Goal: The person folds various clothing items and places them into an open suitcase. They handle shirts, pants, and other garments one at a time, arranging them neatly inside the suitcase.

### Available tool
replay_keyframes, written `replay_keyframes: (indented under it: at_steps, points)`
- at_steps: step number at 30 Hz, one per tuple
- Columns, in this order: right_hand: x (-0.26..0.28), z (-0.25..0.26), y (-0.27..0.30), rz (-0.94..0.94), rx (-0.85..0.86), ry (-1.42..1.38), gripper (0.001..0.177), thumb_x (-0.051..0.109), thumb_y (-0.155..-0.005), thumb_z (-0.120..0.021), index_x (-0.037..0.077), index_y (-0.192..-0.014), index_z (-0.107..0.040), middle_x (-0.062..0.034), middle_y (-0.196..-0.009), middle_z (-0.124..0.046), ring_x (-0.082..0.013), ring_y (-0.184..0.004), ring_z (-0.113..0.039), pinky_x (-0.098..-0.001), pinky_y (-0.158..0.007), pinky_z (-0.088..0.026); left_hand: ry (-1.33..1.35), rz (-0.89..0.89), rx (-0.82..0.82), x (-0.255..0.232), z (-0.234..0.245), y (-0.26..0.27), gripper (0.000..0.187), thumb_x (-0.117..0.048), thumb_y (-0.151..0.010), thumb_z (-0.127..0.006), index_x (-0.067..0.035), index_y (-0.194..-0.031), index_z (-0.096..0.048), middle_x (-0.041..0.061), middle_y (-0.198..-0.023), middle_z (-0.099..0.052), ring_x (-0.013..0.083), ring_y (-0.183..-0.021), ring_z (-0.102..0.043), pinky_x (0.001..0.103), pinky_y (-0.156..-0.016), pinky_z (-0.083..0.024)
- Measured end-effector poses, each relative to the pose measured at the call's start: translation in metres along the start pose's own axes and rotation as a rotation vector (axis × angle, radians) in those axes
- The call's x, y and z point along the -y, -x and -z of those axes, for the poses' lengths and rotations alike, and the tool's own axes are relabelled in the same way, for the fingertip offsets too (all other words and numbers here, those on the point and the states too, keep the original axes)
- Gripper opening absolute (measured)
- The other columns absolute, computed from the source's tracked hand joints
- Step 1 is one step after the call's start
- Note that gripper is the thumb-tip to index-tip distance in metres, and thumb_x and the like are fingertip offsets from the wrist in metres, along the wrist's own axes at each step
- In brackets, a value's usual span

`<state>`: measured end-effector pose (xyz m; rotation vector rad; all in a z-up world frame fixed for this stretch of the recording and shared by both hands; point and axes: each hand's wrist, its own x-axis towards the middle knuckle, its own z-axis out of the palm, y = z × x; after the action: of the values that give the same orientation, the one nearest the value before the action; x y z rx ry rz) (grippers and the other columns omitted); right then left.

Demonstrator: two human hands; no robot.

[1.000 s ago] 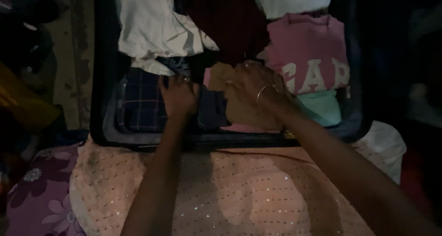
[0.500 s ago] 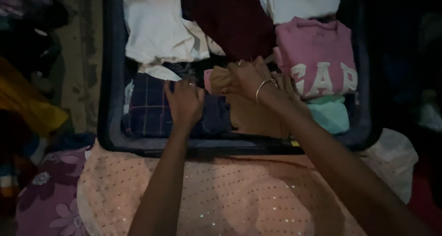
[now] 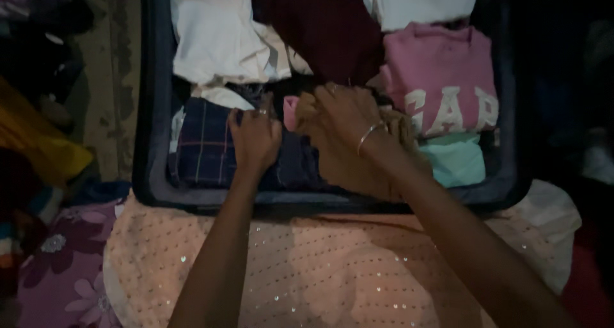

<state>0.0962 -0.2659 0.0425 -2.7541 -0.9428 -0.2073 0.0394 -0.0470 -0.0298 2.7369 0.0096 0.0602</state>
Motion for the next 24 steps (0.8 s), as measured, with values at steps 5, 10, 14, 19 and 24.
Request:
replay_keyframes:
  at_steps: [5,10,14,19,24]
  points:
    - [-0.002,-0.017,-0.017,0.177,0.135,0.18,0.038,0.01,-0.076,-0.068,0.021,-0.112,-0.067,-0.0097,-0.103,-0.07,-0.0279,-0.098,-0.069,-0.0446,-0.072,-0.051,0.01,-0.005,-0.033,-0.005,0.0,-0.001,0.067,-0.027,-0.097,-0.051,-0.005,-0.159,-0.038,0.018,-0.113,-0.069,0.0326,-0.116,-0.06,0.06,-0.118,-0.022]
    - [-0.004,-0.045,-0.033,-0.221,0.237,-0.031,0.03,0.033,-0.106,-0.061,0.007,-0.122,-0.062,-0.0148,-0.118,-0.066,-0.0321,-0.11,-0.065,-0.051,-0.096,-0.045,-0.004,-0.258,-0.234,-0.011,0.004,0.008,0.059,-0.031,-0.105,-0.049,-0.018,-0.161,-0.038,0.016,-0.149,-0.058,0.0362,-0.137,-0.049,0.056,-0.114,-0.027]
    - [-0.007,-0.035,-0.02,-0.022,-0.052,0.048,0.047,0.031,-0.104,-0.057,0.012,-0.147,-0.053,-0.0138,-0.135,-0.063,-0.0308,-0.122,-0.061,-0.0524,-0.11,-0.039,-0.034,-0.348,-0.15,-0.016,0.009,0.006,0.056,-0.038,-0.105,-0.05,-0.024,-0.158,-0.041,0.008,-0.157,-0.052,0.0369,-0.14,-0.046,0.058,-0.113,-0.03]
    - [0.003,0.003,0.032,-0.019,-0.087,0.282,0.057,0.044,-0.104,-0.045,0.021,-0.155,-0.039,-0.0073,-0.157,-0.047,-0.0263,-0.145,-0.043,-0.0609,-0.117,-0.019,-0.003,-0.297,-0.079,-0.022,0.014,0.006,0.056,-0.033,-0.104,-0.05,-0.023,-0.159,-0.045,0.01,-0.155,-0.053,0.0357,-0.134,-0.05,0.059,-0.11,-0.032]
    - [0.0,0.016,0.055,-0.137,0.202,0.218,0.07,0.053,-0.105,-0.039,0.017,-0.163,-0.028,-0.0128,-0.163,-0.036,-0.0325,-0.147,-0.033,-0.0593,-0.121,-0.017,0.104,-0.327,-0.146,-0.031,0.021,0.007,0.055,-0.029,-0.101,-0.058,-0.016,-0.154,-0.048,0.015,-0.145,-0.059,0.0335,-0.132,-0.057,0.057,-0.108,-0.037]
